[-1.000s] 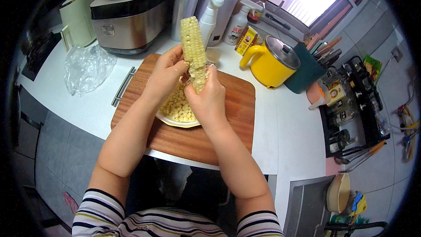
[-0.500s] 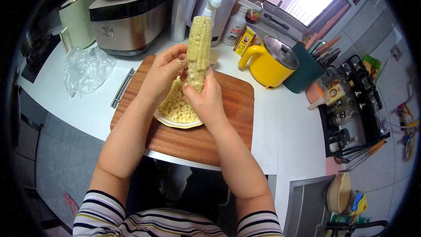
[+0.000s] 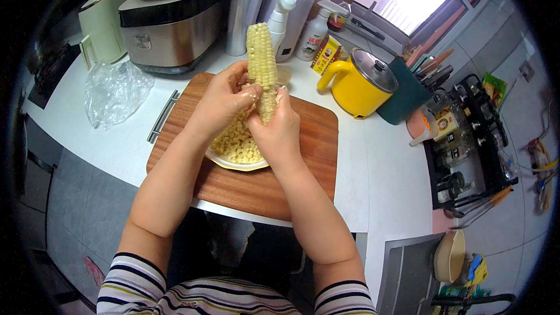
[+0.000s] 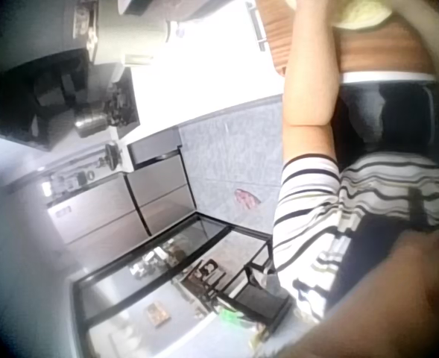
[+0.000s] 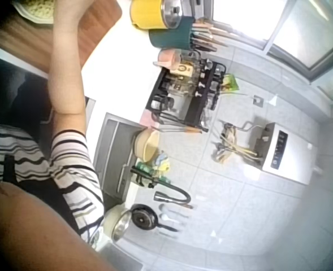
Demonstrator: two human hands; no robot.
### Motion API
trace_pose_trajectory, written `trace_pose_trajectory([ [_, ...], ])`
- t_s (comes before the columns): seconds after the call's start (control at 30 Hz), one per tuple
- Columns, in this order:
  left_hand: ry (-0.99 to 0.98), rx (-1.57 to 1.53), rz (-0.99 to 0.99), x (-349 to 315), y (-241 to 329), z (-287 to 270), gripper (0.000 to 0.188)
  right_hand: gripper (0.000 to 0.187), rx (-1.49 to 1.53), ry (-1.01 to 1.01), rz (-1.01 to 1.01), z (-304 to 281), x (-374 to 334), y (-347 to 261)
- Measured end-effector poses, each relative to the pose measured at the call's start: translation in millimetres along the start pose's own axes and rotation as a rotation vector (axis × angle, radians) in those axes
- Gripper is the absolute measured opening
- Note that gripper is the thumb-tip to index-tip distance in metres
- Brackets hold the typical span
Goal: The person holds a cooked corn cob over a plate and uses their hands to pull the kernels off the cob. The kernels fall into the plate below as the person rotates the cob to access different sections.
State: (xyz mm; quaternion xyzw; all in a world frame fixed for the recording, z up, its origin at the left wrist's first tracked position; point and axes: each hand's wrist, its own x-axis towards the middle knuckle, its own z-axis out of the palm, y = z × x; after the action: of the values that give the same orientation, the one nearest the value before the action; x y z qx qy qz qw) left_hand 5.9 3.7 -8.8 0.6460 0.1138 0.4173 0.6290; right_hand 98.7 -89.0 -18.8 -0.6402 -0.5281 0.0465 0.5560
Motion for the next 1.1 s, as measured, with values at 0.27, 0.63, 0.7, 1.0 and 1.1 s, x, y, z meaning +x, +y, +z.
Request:
trace_pose_trajectory([
  [0.27,-0.038,-0.126,-0.014,-0.5,-1.0,-7.2,0.043,0.038,-0.019,0.013,-0.037,-0.7,-0.9,-1.1],
  [0.63,-0.003,-0.142,-0.029,-0.8,1.3,-2.3,0.04,0.035,-0.064,-0.006,-0.043,1.3,-1.9,2.5],
  [0.7,0.05,-0.157,-0.026,-1.4,1.8,0.0,0.04,0.035,-0.071,0.005,-0.061,2.4,-3.0,3.9],
  [1.0,-0.024,-0.172,-0.031,0.0,0.9,0.1,0.042,0.042,-0.027,-0.007,-0.067,0.3,-1.2,0.4],
  [1.1,-0.037,-0.183,-0.005,0.5,-1.7,-1.7,0.042,0.041,-0.047,-0.011,-0.07,0.4,-1.1,1.2],
])
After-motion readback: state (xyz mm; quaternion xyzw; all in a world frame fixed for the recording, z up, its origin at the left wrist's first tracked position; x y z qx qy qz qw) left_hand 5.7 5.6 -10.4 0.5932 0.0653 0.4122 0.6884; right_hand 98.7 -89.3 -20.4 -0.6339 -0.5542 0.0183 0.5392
